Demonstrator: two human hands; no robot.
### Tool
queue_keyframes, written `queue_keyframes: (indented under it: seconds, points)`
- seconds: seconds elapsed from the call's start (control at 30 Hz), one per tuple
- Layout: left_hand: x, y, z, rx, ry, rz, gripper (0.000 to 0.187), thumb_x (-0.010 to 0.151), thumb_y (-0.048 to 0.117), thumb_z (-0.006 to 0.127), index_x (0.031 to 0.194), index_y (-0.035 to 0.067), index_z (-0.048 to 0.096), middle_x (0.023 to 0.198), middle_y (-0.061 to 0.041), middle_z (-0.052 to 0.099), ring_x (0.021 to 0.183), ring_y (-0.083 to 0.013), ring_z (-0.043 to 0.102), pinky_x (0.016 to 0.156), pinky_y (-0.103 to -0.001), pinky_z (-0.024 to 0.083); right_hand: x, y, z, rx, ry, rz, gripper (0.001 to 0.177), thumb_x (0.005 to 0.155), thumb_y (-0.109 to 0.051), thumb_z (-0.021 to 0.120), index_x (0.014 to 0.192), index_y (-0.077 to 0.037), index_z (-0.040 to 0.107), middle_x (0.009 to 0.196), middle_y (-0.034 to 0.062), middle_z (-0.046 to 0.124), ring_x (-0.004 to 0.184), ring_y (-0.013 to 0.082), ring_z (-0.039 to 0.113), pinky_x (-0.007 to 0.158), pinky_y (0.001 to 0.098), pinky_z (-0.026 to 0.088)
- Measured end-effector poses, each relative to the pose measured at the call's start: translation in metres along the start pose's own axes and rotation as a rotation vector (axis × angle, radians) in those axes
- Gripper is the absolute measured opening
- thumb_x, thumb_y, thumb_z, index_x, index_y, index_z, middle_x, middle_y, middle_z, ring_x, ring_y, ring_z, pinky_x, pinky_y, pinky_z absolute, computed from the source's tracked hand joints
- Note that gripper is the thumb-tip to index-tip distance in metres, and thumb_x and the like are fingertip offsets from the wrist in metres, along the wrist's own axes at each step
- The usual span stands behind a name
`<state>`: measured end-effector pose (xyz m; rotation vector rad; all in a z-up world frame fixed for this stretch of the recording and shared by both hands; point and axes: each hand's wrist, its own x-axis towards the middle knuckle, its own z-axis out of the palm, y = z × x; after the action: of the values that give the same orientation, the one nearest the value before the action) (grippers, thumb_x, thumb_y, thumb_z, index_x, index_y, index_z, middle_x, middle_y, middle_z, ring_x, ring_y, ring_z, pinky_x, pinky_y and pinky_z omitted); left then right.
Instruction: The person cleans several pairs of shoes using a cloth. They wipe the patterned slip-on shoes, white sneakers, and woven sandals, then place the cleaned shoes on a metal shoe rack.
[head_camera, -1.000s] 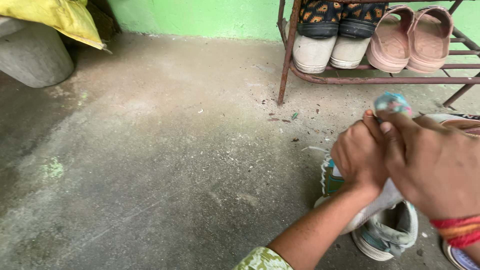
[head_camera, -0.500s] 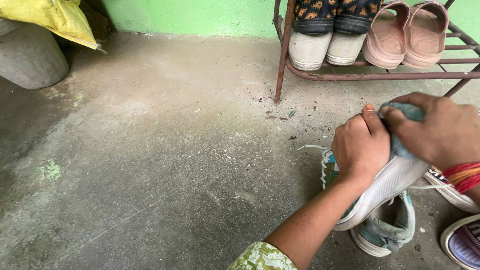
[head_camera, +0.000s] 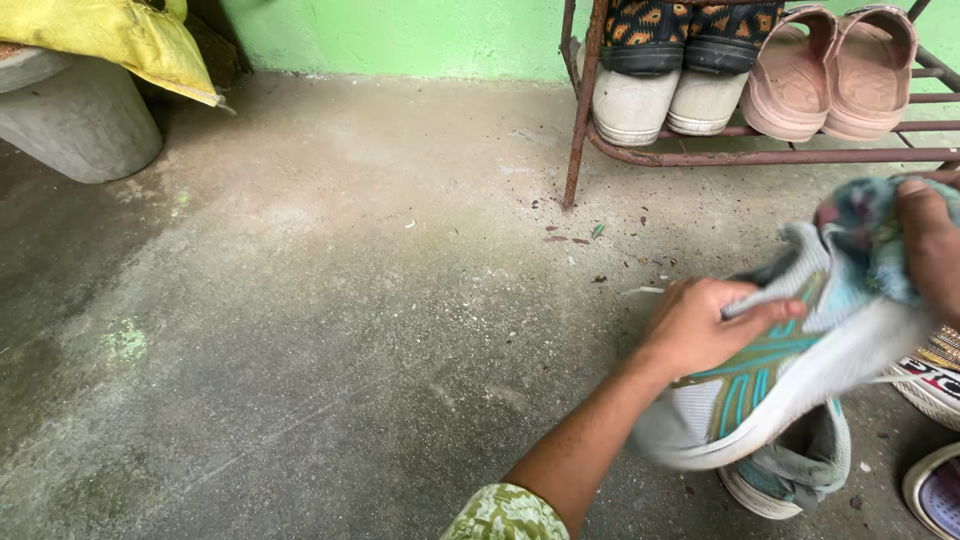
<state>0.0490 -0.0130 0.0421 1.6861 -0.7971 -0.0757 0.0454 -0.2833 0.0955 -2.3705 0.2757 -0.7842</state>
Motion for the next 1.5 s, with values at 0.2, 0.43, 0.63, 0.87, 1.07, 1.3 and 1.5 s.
queue_keyframes:
  seconds: [0.2, 0.43, 0.63, 0.87, 1.07, 1.3, 1.5]
  points:
    - [0.013, 0.018, 0.009, 0.163, 0.304, -0.325, 0.055, 0.105, 0.053, 0.051, 0.078, 0.011, 0.073, 0.063, -0.01, 0.069, 0.054, -0.0263, 0.066, 0.061, -0.045, 0.051, -0.118, -0.134, 0.013, -0.333, 0.002, -0.325, 0.041, 0.104, -0.022, 0.054, 0.142, -0.011, 0.063, 0.117, 0.0286, 0.068, 0.099, 0.0451, 0.068, 0.083, 0.0493, 0.054]
    - [0.005, -0.001, 0.0, 0.189, 0.266, -0.291, 0.043, 0.1, 0.04, 0.053, 0.085, 0.005, 0.073, 0.08, -0.021, 0.072, 0.076, -0.0413, 0.071, 0.077, -0.055, 0.054, -0.139, -0.163, 0.037, -0.279, -0.035, -0.539, 0.048, 0.104, -0.024, 0.044, 0.146, -0.007, 0.057, 0.139, 0.0308, 0.057, 0.135, 0.0569, 0.047, 0.113, 0.0572, 0.037]
    - [0.0, 0.004, -0.002, 0.161, 0.27, -0.239, 0.052, 0.102, 0.046, 0.049, 0.079, 0.007, 0.073, 0.07, -0.021, 0.068, 0.069, -0.0414, 0.07, 0.071, -0.054, 0.054, -0.104, -0.132, 0.048, -0.241, -0.1, -0.342, 0.044, 0.108, -0.025, 0.044, 0.149, -0.012, 0.058, 0.148, 0.0371, 0.047, 0.131, 0.0567, 0.051, 0.112, 0.0531, 0.042]
    - [0.011, -0.006, 0.006, 0.138, 0.373, -0.389, 0.064, 0.104, 0.052, 0.045, 0.066, 0.006, 0.067, 0.058, -0.015, 0.065, 0.051, -0.0341, 0.066, 0.054, -0.051, 0.049, -0.133, -0.14, 0.055, -0.152, -0.081, -0.266, 0.058, 0.109, -0.024, 0.043, 0.161, 0.001, 0.039, 0.152, 0.0305, 0.051, 0.136, 0.047, 0.053, 0.112, 0.049, 0.044]
    - [0.024, -0.029, -0.005, 0.132, 0.683, -0.483, 0.07, 0.107, 0.056, 0.038, 0.062, 0.011, 0.068, 0.055, -0.013, 0.062, 0.045, -0.0275, 0.059, 0.051, -0.046, 0.044, -0.197, -0.157, 0.068, -0.199, -0.152, -0.41, 0.061, 0.099, -0.02, 0.047, 0.152, 0.009, 0.037, 0.152, 0.0325, 0.045, 0.14, 0.0447, 0.046, 0.118, 0.0476, 0.034]
    - [0.027, 0.001, -0.012, -0.07, 0.336, -0.568, 0.078, 0.108, 0.057, 0.026, 0.066, 0.007, 0.067, 0.059, -0.01, 0.062, 0.056, -0.0261, 0.062, 0.055, -0.046, 0.046, -0.159, -0.167, 0.061, -0.108, -0.032, -0.488, 0.057, 0.098, -0.01, 0.044, 0.152, 0.01, 0.04, 0.159, 0.0354, 0.04, 0.151, 0.0478, 0.036, 0.125, 0.0506, 0.027]
    - [0.018, 0.027, -0.015, -0.013, 0.138, -0.543, 0.08, 0.107, 0.063, 0.013, 0.073, 0.015, 0.067, 0.061, -0.011, 0.066, 0.061, -0.0266, 0.068, 0.056, -0.046, 0.05, -0.087, -0.148, 0.043, -0.126, -0.05, -0.365, 0.044, 0.104, -0.013, 0.048, 0.146, -0.002, 0.056, 0.154, 0.0289, 0.051, 0.146, 0.0457, 0.046, 0.121, 0.0472, 0.037]
